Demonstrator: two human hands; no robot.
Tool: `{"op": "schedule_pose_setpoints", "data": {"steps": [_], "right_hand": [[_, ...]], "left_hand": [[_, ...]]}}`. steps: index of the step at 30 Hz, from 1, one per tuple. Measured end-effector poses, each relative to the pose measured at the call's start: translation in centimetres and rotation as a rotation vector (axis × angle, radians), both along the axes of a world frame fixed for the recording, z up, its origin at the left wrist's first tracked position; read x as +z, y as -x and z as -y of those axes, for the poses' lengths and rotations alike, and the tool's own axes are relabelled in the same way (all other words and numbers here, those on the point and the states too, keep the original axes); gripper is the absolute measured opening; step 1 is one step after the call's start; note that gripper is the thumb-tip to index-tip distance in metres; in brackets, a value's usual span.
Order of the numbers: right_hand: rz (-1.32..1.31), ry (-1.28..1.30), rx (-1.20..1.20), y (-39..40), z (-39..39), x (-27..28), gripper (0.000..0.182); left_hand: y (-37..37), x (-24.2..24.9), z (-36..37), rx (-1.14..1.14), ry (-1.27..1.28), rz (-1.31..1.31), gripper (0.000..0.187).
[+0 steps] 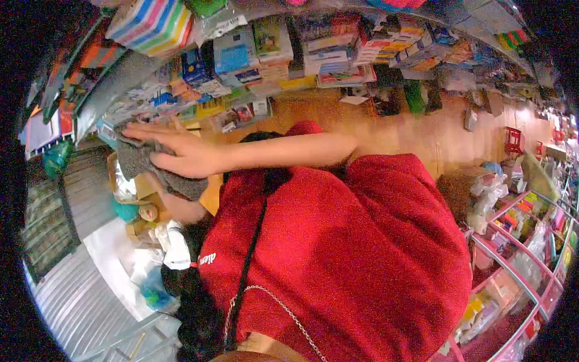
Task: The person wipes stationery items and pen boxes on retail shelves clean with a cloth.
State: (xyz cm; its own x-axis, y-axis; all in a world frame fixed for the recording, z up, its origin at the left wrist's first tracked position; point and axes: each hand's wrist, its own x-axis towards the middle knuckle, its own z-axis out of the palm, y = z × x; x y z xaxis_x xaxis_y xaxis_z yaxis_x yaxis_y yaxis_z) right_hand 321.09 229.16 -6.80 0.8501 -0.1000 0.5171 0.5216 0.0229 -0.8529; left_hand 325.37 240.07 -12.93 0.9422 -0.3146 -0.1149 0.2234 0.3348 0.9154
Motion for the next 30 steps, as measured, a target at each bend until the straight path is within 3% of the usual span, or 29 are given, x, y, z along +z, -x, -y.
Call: {"op": "schedule_pose_setpoints", "data": {"steps": [4, 8, 9, 11, 12, 13, 14, 15, 19, 23, 27, 28, 30], "right_hand": [[-0.085, 0.176, -0.072, -2.1, 0.8, 2.0, 0.051], [-0.051, 0.378, -0.331, -4.3, 2.3, 1.5, 0.046], [-0.113, 0.271, -0.234, -4.5, 2.7, 1.3, 0.045], [-0.235, 0.059, -0.033, -3.9, 3.7, 1.1, 0.044], [-0.135, 0.104, -0.127, -4.0, 2.9, -1.1, 0.044], [-0.034, 0.15, -0.218, -3.7, 2.0, -3.0, 0.045], [-0.165, -0.11, -0.07, -2.6, 2.0, -1.5, 0.048], [-0.224, -0.082, -0.096, -1.8, 1.5, -1.9, 0.052], [-0.062, 0.25, -0.214, -0.9, 1.6, -0.3, 0.053], [-0.026, 0.423, -0.113, -2.3, 3.3, 3.3, 0.052], [-0.249, 0.411, -0.108, -4.4, 3.6, 1.7, 0.047], [-0.192, 0.377, -0.12, -4.4, 3.6, 0.9, 0.046], [-0.181, 0.371, -0.106, -3.6, 3.1, -0.4, 0.047]], "left_hand": [[0.8, 0.4, -0.1, 0.068, -0.006, -0.044, 0.053], [1.5, 2.4, 0.3, 0.138, -0.071, 0.032, 0.057], [2.0, 3.8, 0.8, 0.119, -0.018, 0.208, 0.063], [0.2, 6.7, 1.3, -0.08, 0.527, -0.199, 0.064], [0.3, 7.2, 2.3, -0.046, 0.581, -0.162, 0.067], [0.5, 7.8, 3.4, 0.017, 0.435, -0.102, 0.067], [0.7, 8.4, 4.3, 0.084, 0.286, -0.045, 0.067], [0.7, 8.8, 4.8, 0.15, 0.137, 0.009, 0.068], [-1.3, 4.9, 3.1, -0.267, 0.666, -0.033, 0.059], [1.0, 6.2, 5.4, -0.054, 0.597, -0.023, 0.056], [2.6, 8.5, 6.7, 0.163, 0.44, -0.094, 0.055], [1.5, 7.4, 6.5, -0.002, 0.681, 0.094, 0.057], [0.2, 6.3, 5.1, 0.052, 0.602, 0.073, 0.059]]}}
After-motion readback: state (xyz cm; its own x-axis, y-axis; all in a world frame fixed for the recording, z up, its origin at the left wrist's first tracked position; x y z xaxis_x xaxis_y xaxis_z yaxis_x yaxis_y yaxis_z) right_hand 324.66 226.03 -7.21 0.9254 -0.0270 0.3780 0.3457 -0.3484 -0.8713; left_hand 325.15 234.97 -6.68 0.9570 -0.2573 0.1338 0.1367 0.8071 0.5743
